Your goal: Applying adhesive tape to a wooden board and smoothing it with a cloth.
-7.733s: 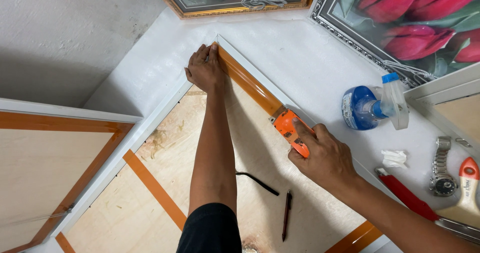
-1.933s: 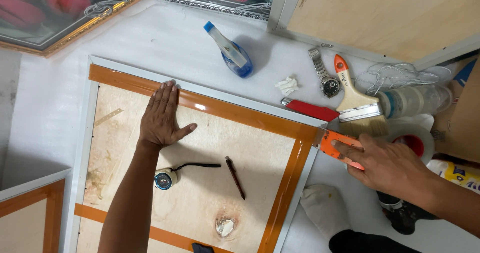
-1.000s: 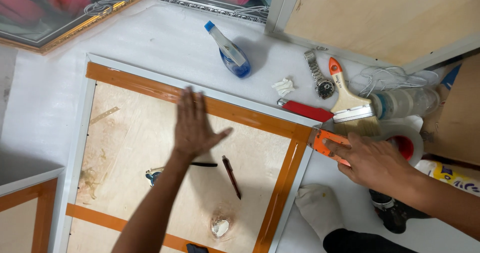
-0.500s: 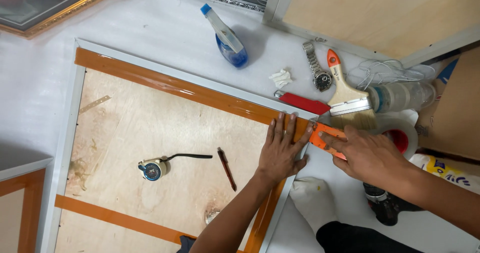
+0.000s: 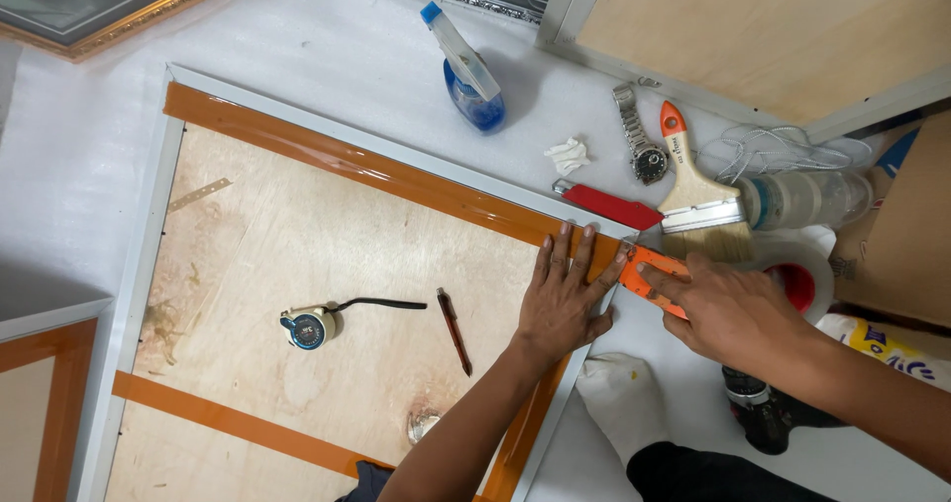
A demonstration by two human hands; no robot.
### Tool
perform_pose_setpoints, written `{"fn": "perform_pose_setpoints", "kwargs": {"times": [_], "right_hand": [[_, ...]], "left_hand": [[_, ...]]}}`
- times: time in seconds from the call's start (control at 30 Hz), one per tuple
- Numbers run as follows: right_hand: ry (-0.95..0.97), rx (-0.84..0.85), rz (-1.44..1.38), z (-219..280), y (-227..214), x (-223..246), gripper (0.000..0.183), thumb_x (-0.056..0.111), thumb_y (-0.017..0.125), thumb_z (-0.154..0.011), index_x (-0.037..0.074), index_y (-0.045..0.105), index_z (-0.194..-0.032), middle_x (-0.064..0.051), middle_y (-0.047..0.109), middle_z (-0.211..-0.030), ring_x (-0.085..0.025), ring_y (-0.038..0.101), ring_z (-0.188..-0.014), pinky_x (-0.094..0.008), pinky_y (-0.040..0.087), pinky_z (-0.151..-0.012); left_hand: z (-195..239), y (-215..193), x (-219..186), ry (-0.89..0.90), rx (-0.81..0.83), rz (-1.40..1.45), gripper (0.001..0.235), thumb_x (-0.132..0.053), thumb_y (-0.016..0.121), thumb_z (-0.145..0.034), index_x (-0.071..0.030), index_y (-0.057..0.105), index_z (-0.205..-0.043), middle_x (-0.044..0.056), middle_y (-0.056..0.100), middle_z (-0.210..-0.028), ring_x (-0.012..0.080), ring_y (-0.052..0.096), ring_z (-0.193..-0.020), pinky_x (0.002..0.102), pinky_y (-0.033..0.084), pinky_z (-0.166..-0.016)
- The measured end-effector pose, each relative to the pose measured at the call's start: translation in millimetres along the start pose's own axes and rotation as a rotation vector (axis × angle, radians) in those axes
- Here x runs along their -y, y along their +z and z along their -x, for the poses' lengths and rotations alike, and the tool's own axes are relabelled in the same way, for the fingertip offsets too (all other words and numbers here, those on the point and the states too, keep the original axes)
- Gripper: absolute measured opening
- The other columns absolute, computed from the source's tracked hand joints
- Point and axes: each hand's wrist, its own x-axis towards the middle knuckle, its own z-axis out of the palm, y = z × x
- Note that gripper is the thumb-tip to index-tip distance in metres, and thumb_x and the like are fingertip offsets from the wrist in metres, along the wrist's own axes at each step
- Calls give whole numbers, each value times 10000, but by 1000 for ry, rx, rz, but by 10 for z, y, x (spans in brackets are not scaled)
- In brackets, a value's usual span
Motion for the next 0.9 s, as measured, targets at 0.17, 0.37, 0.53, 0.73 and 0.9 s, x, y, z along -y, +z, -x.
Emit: {"fn": "perform_pose_setpoints", "kwargs": {"times": [0.17, 0.37, 0.53, 0.73, 0.9], "right_hand": [[-11, 24, 1, -36, -76, 78, 505, 380, 653, -830, 299, 611, -1327, -58, 666, -1186, -292, 760, -811, -430, 624, -655], [6, 64, 22, -48, -91, 87, 515, 379, 652, -837, 317, 592, -1346, -65, 660, -1181, -298, 757, -817, -437, 623, -672], [-10, 14, 35, -105, -178, 175, 492, 365, 646, -823, 309, 582, -1308, -101, 687, -1100, -330, 756, -757, -454, 609, -616], [-46, 120, 11, -301, -266, 274, 298, 374, 619, -853, 174, 752, -1029, -134, 673, -887, -289, 740, -730, -401, 583, -620], [-140, -42, 72, -581, 206, 233, 222, 347, 629, -828, 157, 696, -920, -137, 639, -811, -296, 710, -664, -402, 547, -534]], "left_hand": [[18, 40, 2, 2, -4, 2, 969, -503, 754, -844, -268, 238, -1630, 197, 149, -1715, 444, 145, -1588, 564, 180, -1291], [-10, -40, -9, -4, -5, -23, 930, -520, 742, -840, -291, 284, -1617, 191, 160, -1709, 448, 143, -1574, 630, 182, -1253], [-9, -78, -41, -10, -31, 94, 970, -445, 621, -856, -6, 202, -1612, 231, 202, -1690, 409, 165, -1580, 568, 148, -1272], [-48, -67, -48, -55, 297, -181, 986, -629, 433, -920, -122, 9, -1652, 128, -16, -1728, 357, -64, -1588, 571, -45, -1271], [-25, -53, -54, -61, 250, -223, 971, -666, 428, -901, -225, 8, -1657, 92, -22, -1734, 352, -57, -1590, 565, -39, -1275]]}}
